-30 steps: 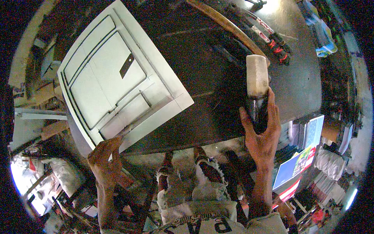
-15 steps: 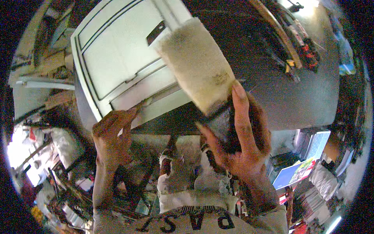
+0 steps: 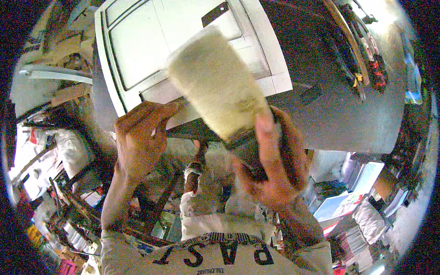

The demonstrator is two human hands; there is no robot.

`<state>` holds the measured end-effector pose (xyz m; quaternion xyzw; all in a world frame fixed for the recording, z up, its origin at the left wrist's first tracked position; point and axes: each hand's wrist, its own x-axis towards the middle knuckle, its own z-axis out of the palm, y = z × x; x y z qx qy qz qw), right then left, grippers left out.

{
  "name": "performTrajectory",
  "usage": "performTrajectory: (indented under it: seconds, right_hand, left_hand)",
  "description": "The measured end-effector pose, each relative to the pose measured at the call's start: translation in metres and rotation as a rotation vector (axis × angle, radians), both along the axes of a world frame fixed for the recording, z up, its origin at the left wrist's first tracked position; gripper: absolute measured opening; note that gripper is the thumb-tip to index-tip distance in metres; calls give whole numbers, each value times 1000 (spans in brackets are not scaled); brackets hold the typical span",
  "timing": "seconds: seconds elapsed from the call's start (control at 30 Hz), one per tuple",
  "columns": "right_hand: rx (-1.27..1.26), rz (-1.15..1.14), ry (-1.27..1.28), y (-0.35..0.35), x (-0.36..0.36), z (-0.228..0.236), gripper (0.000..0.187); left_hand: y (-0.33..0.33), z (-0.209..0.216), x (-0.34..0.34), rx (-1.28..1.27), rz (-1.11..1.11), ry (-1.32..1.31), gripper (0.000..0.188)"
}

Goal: The person assembles a white frame by fitting black strips into its edges, using a grinder to smooth the ends of the strips and a mallet to hammer them into place.

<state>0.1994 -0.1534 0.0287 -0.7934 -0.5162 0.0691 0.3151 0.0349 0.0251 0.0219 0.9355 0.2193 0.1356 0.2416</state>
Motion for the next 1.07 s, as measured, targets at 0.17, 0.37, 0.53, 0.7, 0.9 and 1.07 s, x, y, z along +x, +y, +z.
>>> performTrajectory:
  seconds: [0.17, 0.37, 0.53, 0.7, 0.9, 1.07]
  right_hand:
    - [-107, 31, 130, 5, -6, 3, 67]
    - [-253, 40, 23, 4, -19, 0, 76]
    - [-246, -139, 145, -4, -26, 5, 92]
    - [-116, -118, 166, -21, -60, -8, 98]
    - [-257, -154, 314, 14, -104, -25, 78]
    - [145, -152, 411, 7, -130, -16, 82]
  left_hand:
    - [0, 1, 1, -11, 9, 23, 39]
    - [2, 4, -1, 22, -28, 39, 36]
    - [1, 9, -37, 64, 126, -17, 29]
    - [-14, -1, -87, -102, 716, -91, 28]
    - [-34, -33, -102, -831, 921, -445, 19]
    - [-29, -34, -107, -933, 925, -468, 20]
